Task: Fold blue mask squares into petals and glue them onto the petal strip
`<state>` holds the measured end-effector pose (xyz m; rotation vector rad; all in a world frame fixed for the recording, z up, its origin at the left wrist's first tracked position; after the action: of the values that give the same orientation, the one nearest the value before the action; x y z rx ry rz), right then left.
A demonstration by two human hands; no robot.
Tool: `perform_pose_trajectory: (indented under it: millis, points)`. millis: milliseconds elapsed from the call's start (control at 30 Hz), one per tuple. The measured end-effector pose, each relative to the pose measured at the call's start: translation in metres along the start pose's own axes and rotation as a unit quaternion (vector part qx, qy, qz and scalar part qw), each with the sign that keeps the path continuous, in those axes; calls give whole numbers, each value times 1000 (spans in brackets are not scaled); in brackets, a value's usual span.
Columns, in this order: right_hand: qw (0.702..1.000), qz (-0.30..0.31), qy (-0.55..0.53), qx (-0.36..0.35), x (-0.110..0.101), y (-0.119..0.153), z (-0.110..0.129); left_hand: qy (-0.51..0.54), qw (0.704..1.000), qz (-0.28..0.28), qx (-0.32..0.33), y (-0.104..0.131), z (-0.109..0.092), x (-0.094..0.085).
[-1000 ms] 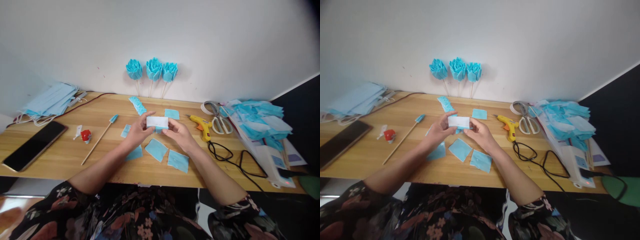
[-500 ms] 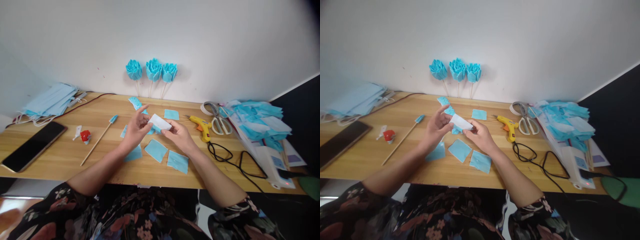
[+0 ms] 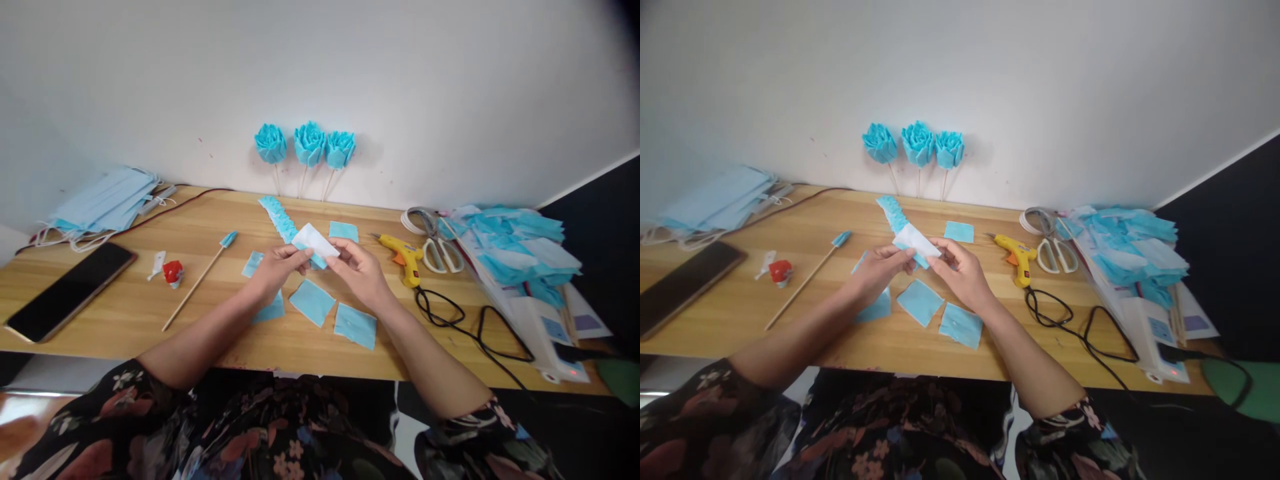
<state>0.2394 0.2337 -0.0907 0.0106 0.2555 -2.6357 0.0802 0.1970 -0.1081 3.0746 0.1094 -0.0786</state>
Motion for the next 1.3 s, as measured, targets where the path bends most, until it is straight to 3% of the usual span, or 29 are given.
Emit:
perform_pose_trajectory:
  millis: [100,200,300,533,833,1000,1300]
  points:
    - [1000,-25,3,7,-11,-2,1,2,1000,11,-1,1,-4,1]
    - [1000,-8,-22,1,-14,-6,3,-39,998,42,-4,3,-7,4]
    - [999,36,-26,0,-6,-10,7,-78,995,68,6,3,-8,7]
    - [990,114,76,-17,23,-26,34,-116,986,113,41,4,-9,12]
    - [998,-7,-53,-15,7,-35,33,-134,980,135,64,4,-10,16]
    - [998,-9,-55,-15,1,-28,23,-122,981,79,126,2,-24,4]
    - [996,36,61,-51,25,-20,31,-55,992,111,13,2,-8,8]
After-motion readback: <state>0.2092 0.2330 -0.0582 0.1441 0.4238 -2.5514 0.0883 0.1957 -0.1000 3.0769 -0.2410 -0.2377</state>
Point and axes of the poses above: each hand's wrist, its own y-axis away from the middle knuckle, its own x-axis out of the palm, z = x × y, the point moved 7 cm from there along -y, towards the middle knuckle, and after that the axes turned 8 degrees about -y, right-handed, at the moved point
